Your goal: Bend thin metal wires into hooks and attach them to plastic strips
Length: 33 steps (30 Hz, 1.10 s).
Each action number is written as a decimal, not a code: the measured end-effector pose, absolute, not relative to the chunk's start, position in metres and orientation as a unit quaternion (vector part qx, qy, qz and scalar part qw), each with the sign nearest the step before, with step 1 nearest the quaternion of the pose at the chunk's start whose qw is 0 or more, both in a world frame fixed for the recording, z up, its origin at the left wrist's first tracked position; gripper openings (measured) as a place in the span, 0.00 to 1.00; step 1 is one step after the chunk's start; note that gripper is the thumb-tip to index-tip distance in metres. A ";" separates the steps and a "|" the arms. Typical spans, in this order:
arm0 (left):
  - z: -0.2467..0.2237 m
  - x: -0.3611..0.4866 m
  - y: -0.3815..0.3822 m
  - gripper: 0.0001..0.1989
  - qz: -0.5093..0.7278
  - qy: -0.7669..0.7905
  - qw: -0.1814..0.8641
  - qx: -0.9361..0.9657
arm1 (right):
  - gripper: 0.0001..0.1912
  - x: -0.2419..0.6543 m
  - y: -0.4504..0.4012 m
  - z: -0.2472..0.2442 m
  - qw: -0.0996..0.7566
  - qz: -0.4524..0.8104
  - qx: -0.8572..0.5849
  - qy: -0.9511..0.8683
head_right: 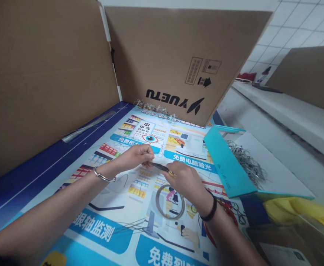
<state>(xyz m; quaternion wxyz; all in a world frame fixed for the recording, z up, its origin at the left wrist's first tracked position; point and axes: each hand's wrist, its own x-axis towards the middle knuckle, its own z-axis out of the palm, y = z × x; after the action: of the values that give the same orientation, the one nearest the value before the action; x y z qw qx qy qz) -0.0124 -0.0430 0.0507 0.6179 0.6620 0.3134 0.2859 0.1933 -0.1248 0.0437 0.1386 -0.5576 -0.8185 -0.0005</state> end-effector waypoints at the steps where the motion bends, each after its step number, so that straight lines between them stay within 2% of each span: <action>1: 0.051 -0.012 -0.043 0.05 0.288 0.310 0.616 0.664 | 0.14 0.193 -0.125 0.045 0.137 0.020 -0.565 -0.813; 13: 0.057 -0.014 -0.047 0.05 0.288 0.297 0.568 0.711 | 0.13 0.194 -0.122 0.051 0.150 0.110 -0.556 -0.810; 16: 0.060 -0.015 -0.047 0.06 0.292 0.303 0.585 0.694 | 0.13 0.197 -0.120 0.044 0.167 0.071 -0.550 -0.815; 23: 0.058 -0.019 -0.039 0.09 0.227 0.334 0.637 0.656 | 0.12 0.202 -0.118 0.023 0.201 -0.120 -0.529 -0.816; 33: 0.056 -0.018 -0.038 0.08 0.248 0.335 0.596 0.686 | 0.13 0.201 -0.118 0.022 0.195 -0.143 -0.517 -0.821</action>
<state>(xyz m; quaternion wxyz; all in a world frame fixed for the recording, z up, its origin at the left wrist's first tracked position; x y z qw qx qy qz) -0.0185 -0.0383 0.0555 0.5958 0.6863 0.3351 0.2483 0.2009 -0.1178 0.0225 0.1948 -0.5165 -0.8215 -0.1430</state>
